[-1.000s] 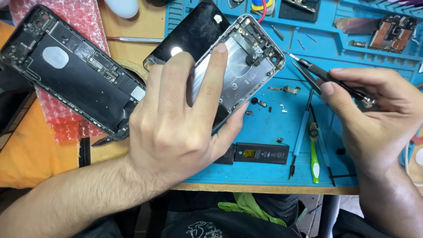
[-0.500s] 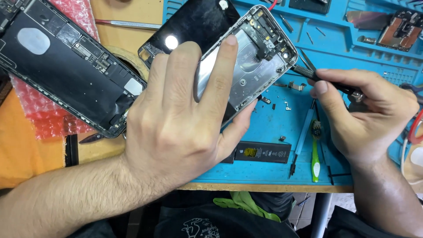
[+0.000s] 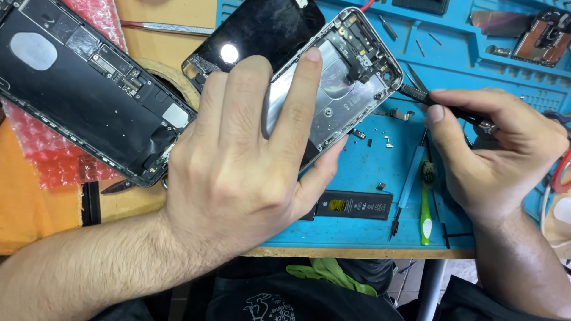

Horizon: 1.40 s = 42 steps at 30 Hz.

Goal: Assembling internal components of a smartphone using precision tools on a repair bench.

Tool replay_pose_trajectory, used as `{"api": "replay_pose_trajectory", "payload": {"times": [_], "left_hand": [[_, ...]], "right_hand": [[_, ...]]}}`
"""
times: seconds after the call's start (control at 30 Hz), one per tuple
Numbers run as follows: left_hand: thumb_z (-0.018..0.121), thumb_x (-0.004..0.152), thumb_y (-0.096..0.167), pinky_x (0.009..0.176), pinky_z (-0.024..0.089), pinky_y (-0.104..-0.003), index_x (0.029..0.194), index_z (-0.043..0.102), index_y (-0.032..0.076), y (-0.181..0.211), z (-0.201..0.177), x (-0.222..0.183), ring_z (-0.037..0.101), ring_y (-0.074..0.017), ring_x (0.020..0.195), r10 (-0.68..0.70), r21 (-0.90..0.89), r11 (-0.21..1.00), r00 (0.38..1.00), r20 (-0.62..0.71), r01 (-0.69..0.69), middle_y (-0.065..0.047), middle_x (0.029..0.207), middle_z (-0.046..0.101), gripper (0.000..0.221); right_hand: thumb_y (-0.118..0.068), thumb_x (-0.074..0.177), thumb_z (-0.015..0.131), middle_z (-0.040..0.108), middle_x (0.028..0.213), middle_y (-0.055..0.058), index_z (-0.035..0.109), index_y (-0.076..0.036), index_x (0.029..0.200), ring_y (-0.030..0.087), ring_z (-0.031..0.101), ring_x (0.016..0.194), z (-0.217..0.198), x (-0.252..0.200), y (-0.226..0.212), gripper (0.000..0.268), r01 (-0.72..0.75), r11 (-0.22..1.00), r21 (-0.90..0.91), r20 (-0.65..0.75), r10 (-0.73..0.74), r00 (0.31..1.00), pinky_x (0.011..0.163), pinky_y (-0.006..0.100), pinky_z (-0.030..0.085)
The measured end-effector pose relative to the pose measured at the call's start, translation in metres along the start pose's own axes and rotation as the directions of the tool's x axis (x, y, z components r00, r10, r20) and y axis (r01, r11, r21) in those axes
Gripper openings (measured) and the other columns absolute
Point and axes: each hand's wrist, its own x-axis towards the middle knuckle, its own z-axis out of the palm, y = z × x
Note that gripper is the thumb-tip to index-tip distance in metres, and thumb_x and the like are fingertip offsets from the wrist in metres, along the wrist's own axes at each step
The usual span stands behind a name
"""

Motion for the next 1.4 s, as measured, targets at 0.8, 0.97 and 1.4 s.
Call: {"api": "replay_pose_trajectory", "payload": {"times": [0.8,0.97,1.4], "left_hand": [[0.080,0.128,0.048,0.076,0.060,-0.038,0.154,0.075,0.000,-0.007,0.004,-0.002,0.069,-0.0339,0.106,-0.031,-0.009,0.999,0.999,0.026,0.031,-0.019,0.128,0.061,0.055],[0.083,0.126,0.050,0.069,0.057,-0.037,0.155,0.076,0.002,-0.007,0.005,-0.001,0.068,-0.0315,0.104,-0.043,-0.001,0.999,0.999,0.030,0.043,-0.016,0.126,0.060,0.056],[0.101,0.133,0.052,0.080,0.069,-0.044,0.167,0.059,0.005,-0.019,0.005,0.002,0.070,-0.0315,0.119,-0.103,-0.090,0.990,0.994,0.024,0.105,-0.018,0.138,0.060,0.071]], "right_hand": [[0.005,0.129,0.078,0.065,0.121,0.023,0.065,0.013,0.144,0.026,0.075,0.100,0.001,-0.010,0.018,0.021,-0.264,0.874,0.409,-0.048,0.309,0.950,0.093,0.031,0.066],[-0.004,0.131,0.069,0.068,0.121,0.028,0.059,0.013,0.143,0.034,0.078,0.102,0.000,-0.011,0.020,0.023,-0.230,0.876,0.424,-0.032,0.268,0.963,0.092,0.038,0.067],[-0.025,0.139,0.047,0.064,0.144,0.034,0.051,0.013,0.164,0.041,0.073,0.125,0.003,-0.014,0.042,0.045,-0.216,0.871,0.440,0.041,0.221,0.974,0.112,0.047,0.067]]}}
